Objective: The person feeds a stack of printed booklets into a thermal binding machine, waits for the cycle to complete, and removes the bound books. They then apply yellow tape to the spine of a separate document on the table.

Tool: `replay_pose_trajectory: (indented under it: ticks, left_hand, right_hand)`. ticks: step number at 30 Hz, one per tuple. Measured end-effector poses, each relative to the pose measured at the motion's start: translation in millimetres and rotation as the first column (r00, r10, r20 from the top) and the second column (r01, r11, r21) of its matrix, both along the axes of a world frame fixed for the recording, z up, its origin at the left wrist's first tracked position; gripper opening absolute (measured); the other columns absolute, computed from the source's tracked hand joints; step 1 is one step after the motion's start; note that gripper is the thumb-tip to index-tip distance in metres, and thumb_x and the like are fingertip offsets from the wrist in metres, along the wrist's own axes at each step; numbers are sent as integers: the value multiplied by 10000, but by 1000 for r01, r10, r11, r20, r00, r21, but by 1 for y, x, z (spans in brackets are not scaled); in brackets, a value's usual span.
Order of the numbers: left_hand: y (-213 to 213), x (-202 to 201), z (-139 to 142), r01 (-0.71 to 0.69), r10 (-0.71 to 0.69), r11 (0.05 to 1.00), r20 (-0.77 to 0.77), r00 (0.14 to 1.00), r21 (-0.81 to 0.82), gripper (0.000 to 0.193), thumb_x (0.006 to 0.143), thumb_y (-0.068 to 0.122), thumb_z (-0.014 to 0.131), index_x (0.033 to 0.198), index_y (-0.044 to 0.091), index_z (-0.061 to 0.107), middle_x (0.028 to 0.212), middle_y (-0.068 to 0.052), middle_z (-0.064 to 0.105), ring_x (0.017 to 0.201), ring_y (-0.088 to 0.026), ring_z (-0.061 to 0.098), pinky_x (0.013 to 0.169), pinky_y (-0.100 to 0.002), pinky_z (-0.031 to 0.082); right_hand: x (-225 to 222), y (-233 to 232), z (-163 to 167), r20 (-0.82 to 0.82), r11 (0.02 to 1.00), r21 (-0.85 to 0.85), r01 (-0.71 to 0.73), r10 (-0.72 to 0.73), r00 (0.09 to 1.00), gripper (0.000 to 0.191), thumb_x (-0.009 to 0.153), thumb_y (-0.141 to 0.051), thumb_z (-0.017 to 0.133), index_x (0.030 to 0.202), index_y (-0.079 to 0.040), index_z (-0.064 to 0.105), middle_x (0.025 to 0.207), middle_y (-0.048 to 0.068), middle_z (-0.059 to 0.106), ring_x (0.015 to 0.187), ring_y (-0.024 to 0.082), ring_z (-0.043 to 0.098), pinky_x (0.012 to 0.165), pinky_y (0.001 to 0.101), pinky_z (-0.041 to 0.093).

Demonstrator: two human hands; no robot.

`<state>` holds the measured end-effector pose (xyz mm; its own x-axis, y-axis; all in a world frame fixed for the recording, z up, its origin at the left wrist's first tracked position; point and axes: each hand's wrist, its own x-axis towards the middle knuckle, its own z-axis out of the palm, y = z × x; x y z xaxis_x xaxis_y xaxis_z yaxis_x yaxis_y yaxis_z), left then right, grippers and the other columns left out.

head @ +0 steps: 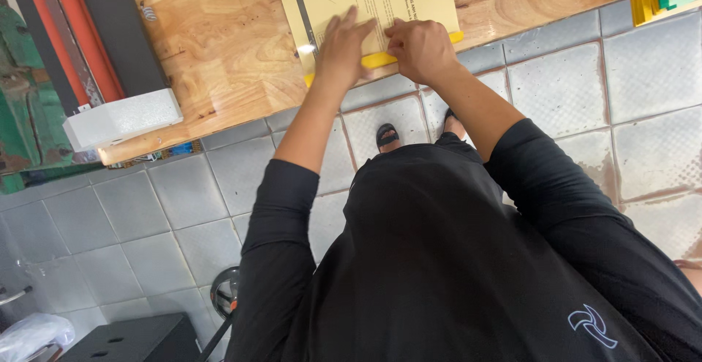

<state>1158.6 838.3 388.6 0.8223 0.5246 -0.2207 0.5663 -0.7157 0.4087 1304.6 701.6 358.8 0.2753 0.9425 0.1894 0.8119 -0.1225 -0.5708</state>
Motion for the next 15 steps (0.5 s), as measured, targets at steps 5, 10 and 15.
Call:
replay_pose_trajectory:
  ticks: [5,10,15]
  left_hand:
    - [46,-49,-25,16,-3,996,-154,988,86,985,568,-2,912,1454,205,533,1509,-140,462,1336,-383,460,1111,-430,402]
    - [101,-123,10,-191,242,951,-197,950,245,610,942,-28,672,1507,181,580,1344,-143,656,1257,-369,593,1024,-469,490]
    - [69,-108,33,-97,105,994,184,977,-54,615,790,147,871,1352,86,627,1399,-157,613,1314,-352,548,1115,-425,415]
  right_hand:
    - [0,1,-7,-41,1000,6,17,-17,999,20,863,-81,767,871,-69,782,1064,30,790,887,224,745,828,352,587]
    - [-1,1,5,-85,991,137,3,9,996,15,860,-92,773,872,-87,764,1061,46,784,1065,232,754,864,348,592]
    - [-2,3,17,-71,998,-55,30,-34,997,282,860,-172,816,1123,-79,778,997,81,774,885,288,736,799,390,567]
